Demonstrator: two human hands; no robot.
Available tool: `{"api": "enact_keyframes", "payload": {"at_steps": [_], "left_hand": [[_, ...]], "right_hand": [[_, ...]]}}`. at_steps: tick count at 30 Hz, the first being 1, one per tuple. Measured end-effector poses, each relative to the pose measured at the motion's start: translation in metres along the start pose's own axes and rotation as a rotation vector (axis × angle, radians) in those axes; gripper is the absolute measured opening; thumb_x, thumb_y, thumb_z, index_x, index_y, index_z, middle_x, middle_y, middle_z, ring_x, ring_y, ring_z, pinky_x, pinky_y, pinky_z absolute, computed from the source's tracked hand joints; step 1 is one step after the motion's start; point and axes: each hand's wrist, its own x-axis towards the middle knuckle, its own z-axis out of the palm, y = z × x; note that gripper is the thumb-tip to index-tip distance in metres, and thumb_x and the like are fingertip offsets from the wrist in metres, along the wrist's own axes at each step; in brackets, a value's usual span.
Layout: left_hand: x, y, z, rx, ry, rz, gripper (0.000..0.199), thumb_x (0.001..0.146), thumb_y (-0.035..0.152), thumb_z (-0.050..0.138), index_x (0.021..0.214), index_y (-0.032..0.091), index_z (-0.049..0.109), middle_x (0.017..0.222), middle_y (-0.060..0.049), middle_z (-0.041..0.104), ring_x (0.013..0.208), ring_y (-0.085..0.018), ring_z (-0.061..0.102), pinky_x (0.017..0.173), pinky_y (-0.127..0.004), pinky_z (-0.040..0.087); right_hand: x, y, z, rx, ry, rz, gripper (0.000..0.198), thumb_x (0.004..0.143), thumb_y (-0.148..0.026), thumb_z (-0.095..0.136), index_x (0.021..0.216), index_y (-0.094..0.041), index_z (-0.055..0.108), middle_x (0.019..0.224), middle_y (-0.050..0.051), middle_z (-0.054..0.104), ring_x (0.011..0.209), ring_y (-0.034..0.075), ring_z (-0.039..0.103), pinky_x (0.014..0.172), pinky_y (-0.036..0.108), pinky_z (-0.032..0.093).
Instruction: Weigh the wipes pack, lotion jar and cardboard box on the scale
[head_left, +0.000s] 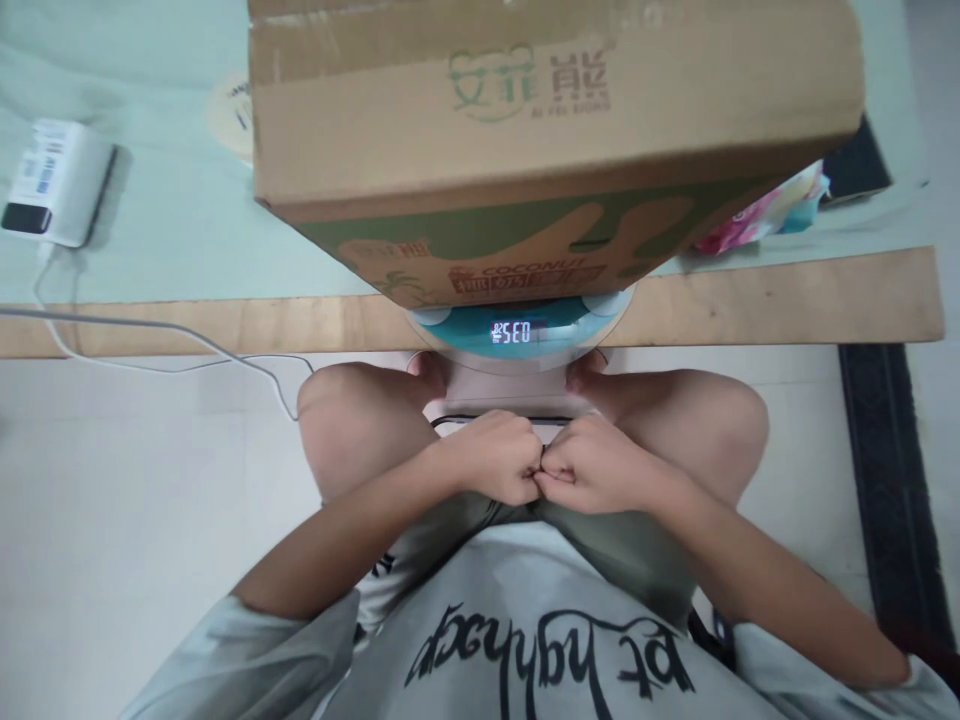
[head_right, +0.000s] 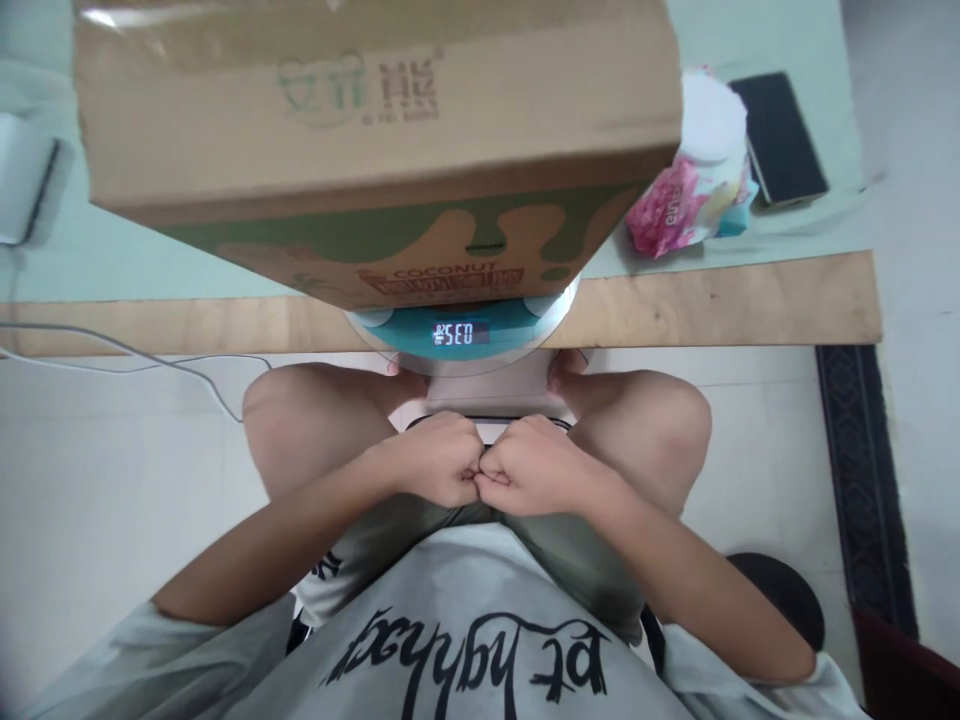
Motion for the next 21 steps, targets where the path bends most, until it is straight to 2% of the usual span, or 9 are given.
{"api": "enact_keyframes", "payload": {"at_steps": [2,4,7,11,15,17,18,19,21], "left_hand": [[0.004,-0.015,0.011,-0.015,-0.117,-0.034,0.036,0.105,0.046,0.079,0.093,0.014,0.071,0.083,-0.002,0.067,0.072,-0.012,0.061,0.071,-0.026,0.058],[0.005,-0.028,0.02,-0.028,-0.193,-0.057,0.037,0.108,0.049,0.076,0.115,0.012,0.073,0.105,-0.007,0.073,0.089,-0.015,0.07,0.083,-0.032,0.067],[0.005,-0.039,0.029,-0.04,-0.244,-0.09,0.04,0.107,0.047,0.077,0.129,0.013,0.073,0.122,-0.011,0.074,0.105,-0.02,0.074,0.092,-0.037,0.07],[0.001,-0.049,0.031,-0.041,-0.223,-0.096,0.041,0.107,0.048,0.077,0.13,0.013,0.072,0.124,-0.011,0.074,0.107,-0.021,0.074,0.095,-0.039,0.07],[0.001,-0.05,0.029,-0.053,-0.104,-0.041,0.04,0.108,0.05,0.076,0.121,0.013,0.073,0.11,-0.008,0.073,0.094,-0.017,0.072,0.085,-0.034,0.068],[0.002,-0.041,0.023,-0.072,-0.001,0.023,0.038,0.107,0.049,0.077,0.102,0.012,0.071,0.089,-0.002,0.068,0.075,-0.012,0.063,0.072,-0.026,0.06],[0.001,-0.034,0.017,-0.084,0.062,0.065,0.037,0.105,0.045,0.078,0.088,0.014,0.067,0.076,0.001,0.062,0.065,-0.01,0.055,0.064,-0.023,0.053],[0.0,-0.025,0.01,-0.096,0.133,0.11,0.04,0.102,0.038,0.077,0.074,0.016,0.06,0.066,0.003,0.054,0.058,-0.009,0.047,0.058,-0.022,0.044],[-0.007,-0.003,-0.009,-0.109,0.3,0.192,0.047,0.094,0.026,0.07,0.058,0.019,0.042,0.053,0.003,0.041,0.05,-0.008,0.037,0.052,-0.026,0.033]], "right_hand": [[0.007,0.019,0.008,0.04,-0.104,0.067,0.044,0.11,-0.052,0.068,0.102,-0.009,0.068,0.088,0.001,0.062,0.078,0.005,0.055,0.077,0.018,0.054],[0.013,0.037,0.013,0.093,-0.184,0.115,0.05,0.11,-0.057,0.068,0.126,-0.009,0.069,0.113,0.007,0.07,0.104,0.011,0.068,0.095,0.029,0.066],[0.019,0.055,0.018,0.176,-0.255,0.16,0.053,0.109,-0.055,0.07,0.136,-0.01,0.069,0.13,0.01,0.07,0.12,0.018,0.069,0.106,0.035,0.067],[0.022,0.064,0.022,0.243,-0.268,0.18,0.054,0.108,-0.055,0.071,0.139,-0.01,0.069,0.135,0.011,0.069,0.124,0.019,0.069,0.109,0.037,0.067],[0.025,0.063,0.022,0.288,-0.242,0.142,0.053,0.109,-0.054,0.07,0.138,-0.01,0.069,0.133,0.011,0.069,0.122,0.018,0.069,0.107,0.035,0.067],[0.026,0.058,0.018,0.311,-0.205,0.098,0.052,0.109,-0.055,0.069,0.133,-0.009,0.069,0.125,0.009,0.07,0.114,0.016,0.069,0.101,0.032,0.067],[0.026,0.054,0.015,0.323,-0.179,0.065,0.052,0.11,-0.057,0.069,0.129,-0.009,0.069,0.116,0.008,0.07,0.106,0.013,0.069,0.095,0.028,0.066],[0.026,0.048,0.01,0.333,-0.144,0.026,0.051,0.11,-0.058,0.068,0.119,-0.008,0.069,0.103,0.005,0.068,0.094,0.009,0.065,0.086,0.023,0.063],[0.021,0.032,-0.005,0.347,-0.048,-0.065,0.057,0.111,-0.061,0.064,0.088,-0.009,0.061,0.074,-0.001,0.052,0.068,0.003,0.048,0.067,0.016,0.048]]}}
